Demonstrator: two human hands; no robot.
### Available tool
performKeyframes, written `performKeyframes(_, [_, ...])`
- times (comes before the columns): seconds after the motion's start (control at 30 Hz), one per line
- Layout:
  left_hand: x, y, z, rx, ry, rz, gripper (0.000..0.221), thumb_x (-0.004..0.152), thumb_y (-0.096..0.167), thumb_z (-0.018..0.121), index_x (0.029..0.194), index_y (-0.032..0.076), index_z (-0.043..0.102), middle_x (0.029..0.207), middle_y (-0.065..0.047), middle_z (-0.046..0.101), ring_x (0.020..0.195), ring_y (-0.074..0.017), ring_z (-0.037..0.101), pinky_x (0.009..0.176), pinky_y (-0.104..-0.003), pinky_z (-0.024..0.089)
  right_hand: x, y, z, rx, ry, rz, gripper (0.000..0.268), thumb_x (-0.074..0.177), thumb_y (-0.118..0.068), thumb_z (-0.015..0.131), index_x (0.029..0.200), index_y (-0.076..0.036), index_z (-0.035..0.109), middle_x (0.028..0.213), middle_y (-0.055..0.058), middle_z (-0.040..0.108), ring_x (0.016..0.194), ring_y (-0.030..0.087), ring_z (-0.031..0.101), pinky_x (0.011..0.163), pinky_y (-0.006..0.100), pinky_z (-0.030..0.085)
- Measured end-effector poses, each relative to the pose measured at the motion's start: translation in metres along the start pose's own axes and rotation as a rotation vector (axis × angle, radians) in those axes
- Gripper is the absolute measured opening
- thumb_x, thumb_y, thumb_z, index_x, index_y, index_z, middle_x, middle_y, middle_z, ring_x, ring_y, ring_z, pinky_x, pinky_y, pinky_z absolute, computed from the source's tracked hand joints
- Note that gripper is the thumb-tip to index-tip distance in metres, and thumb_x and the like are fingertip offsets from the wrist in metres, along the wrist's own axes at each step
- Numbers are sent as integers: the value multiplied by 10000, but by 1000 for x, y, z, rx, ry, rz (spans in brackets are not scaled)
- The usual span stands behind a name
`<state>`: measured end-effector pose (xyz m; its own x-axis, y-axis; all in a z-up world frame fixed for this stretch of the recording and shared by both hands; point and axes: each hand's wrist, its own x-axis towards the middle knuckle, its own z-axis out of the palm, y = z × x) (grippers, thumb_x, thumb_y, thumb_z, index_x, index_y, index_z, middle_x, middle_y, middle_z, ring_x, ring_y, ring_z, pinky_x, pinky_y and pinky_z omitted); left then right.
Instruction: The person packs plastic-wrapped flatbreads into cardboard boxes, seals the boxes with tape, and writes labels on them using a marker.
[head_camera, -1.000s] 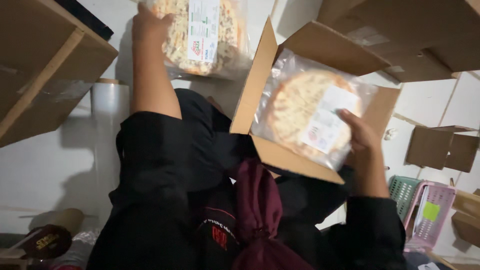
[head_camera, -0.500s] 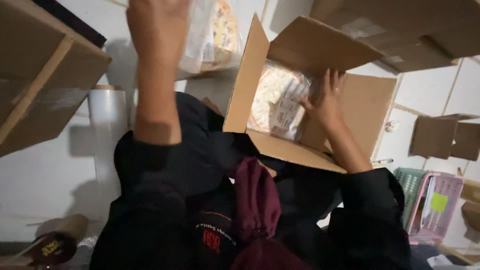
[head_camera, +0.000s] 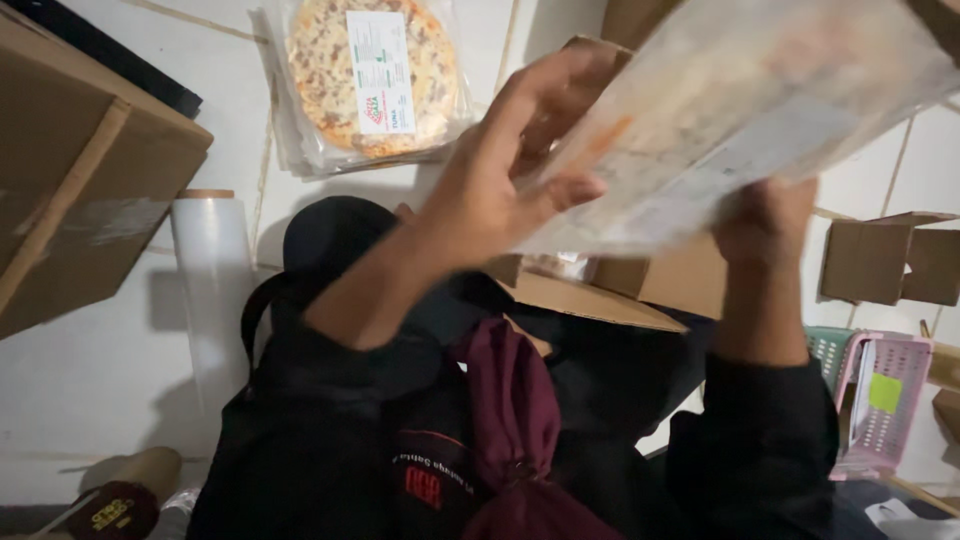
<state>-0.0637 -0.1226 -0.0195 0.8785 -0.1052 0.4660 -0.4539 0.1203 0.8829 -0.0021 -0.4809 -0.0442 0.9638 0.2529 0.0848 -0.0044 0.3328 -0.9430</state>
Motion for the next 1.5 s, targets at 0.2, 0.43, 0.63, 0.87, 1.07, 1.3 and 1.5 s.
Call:
performKeyframes(0.2, [3,-221,-180,938,495,-586,524,962,479,819,1230,59,659,1159,-170,741,1093,-339,725,974,-444,544,-50,-26,-67,-447,144,179,488,1035,-215,768,1342,91,544,1131,165,681,904,167,648,764,261,509])
performKeyframes(0.43, [-52,-302,-247,850,492,-1312,967,794,491,872,1417,-40,358,1344,-307,521,1190,-423,586,957,-450,522,-36,115,-91,-231,326,673,553,1019,-237,689,1486,22,544,1334,91,712,1148,152,725,881,269,618])
performKeyframes(0.63, [-62,-275,-241,945,549,-1306,695,827,357,801,1301,2,438,1253,-258,576,1112,-410,618,891,-473,537,-18,140,-35,-773,181,911,872,938,-322,760,1627,-114,268,1259,215,702,1181,539,637,919,566,542])
performKeyframes(0.87, [-37,-246,-224,1107,611,-1087,291,955,241,671,1142,39,577,1128,-204,669,1028,-417,661,828,-496,548,-12,68,17,-1696,-256,22,596,871,-321,837,1370,-57,646,1193,142,703,1273,365,636,1057,451,513])
performKeyframes(1.07, [22,-113,-105,1010,496,-187,167,1149,192,539,1187,31,556,1070,-206,710,969,-437,673,806,-515,526,4,12,21,-811,-136,203,656,945,-301,785,1487,-39,526,1444,112,601,1346,259,569,1117,382,478])
performKeyframes(1.3, [27,73,2,538,393,169,165,1083,89,568,1208,5,500,1057,-171,707,764,-178,689,636,-306,549,14,-31,43,-337,-222,96,1008,881,-479,864,1634,-53,348,1587,159,486,1462,285,505,1172,414,483])
performKeyframes(1.5, [23,42,16,-195,286,13,130,1064,200,555,1099,87,500,1043,-66,611,698,-31,514,706,-213,486,12,-37,27,147,-276,176,882,917,-386,841,1563,46,426,1388,199,622,1223,294,641,985,451,552])
